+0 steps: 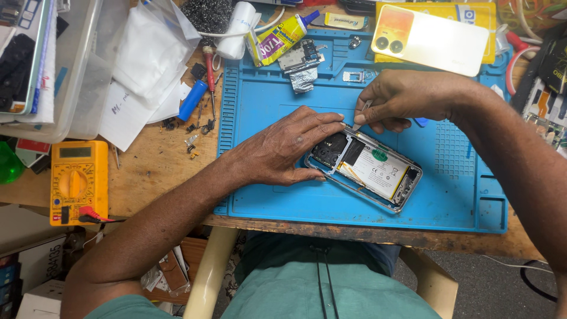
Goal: The person disassembles a mobile phone using a plastic pry tool. They remove the back cover, pry out the battery, and use a tool to detach internal components and cables from the device frame.
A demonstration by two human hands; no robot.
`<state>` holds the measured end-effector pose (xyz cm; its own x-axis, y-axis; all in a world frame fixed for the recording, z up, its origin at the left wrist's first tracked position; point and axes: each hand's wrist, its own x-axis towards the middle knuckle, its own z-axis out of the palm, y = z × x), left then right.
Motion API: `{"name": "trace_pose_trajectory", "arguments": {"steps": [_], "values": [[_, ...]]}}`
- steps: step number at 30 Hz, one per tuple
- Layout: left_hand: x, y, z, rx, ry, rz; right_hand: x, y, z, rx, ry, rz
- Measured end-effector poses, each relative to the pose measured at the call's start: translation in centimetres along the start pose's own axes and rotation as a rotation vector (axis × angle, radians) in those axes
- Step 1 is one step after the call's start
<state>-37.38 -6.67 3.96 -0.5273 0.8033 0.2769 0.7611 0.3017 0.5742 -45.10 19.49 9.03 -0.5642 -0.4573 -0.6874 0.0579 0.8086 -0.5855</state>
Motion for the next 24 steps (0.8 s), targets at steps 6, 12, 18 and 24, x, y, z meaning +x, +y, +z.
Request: {"name": "trace_pose_trajectory", "arguments": {"steps": [6,12,18,24], "values": [[-0.9,0.1,-0.4,-0.022,0.05,0.061,-0.4,-0.1,1.0,-0.025,0.071,-0.02],[-1.0,0.5,0.0,-0.014,0.029,0.049,-1.4,1.7,2.2,-0.008,0.214,-0.132],[-1.0,0.4,0.6,-0.18,0.106,0.066,-3.6,4.2,3.8,-0.414,0.61,-0.175],[0.3,-0.5,1.5,-0.593,0.149,-0.161,-7.1,5.8,8.1,-0.447,0.87,-0.29]]}}
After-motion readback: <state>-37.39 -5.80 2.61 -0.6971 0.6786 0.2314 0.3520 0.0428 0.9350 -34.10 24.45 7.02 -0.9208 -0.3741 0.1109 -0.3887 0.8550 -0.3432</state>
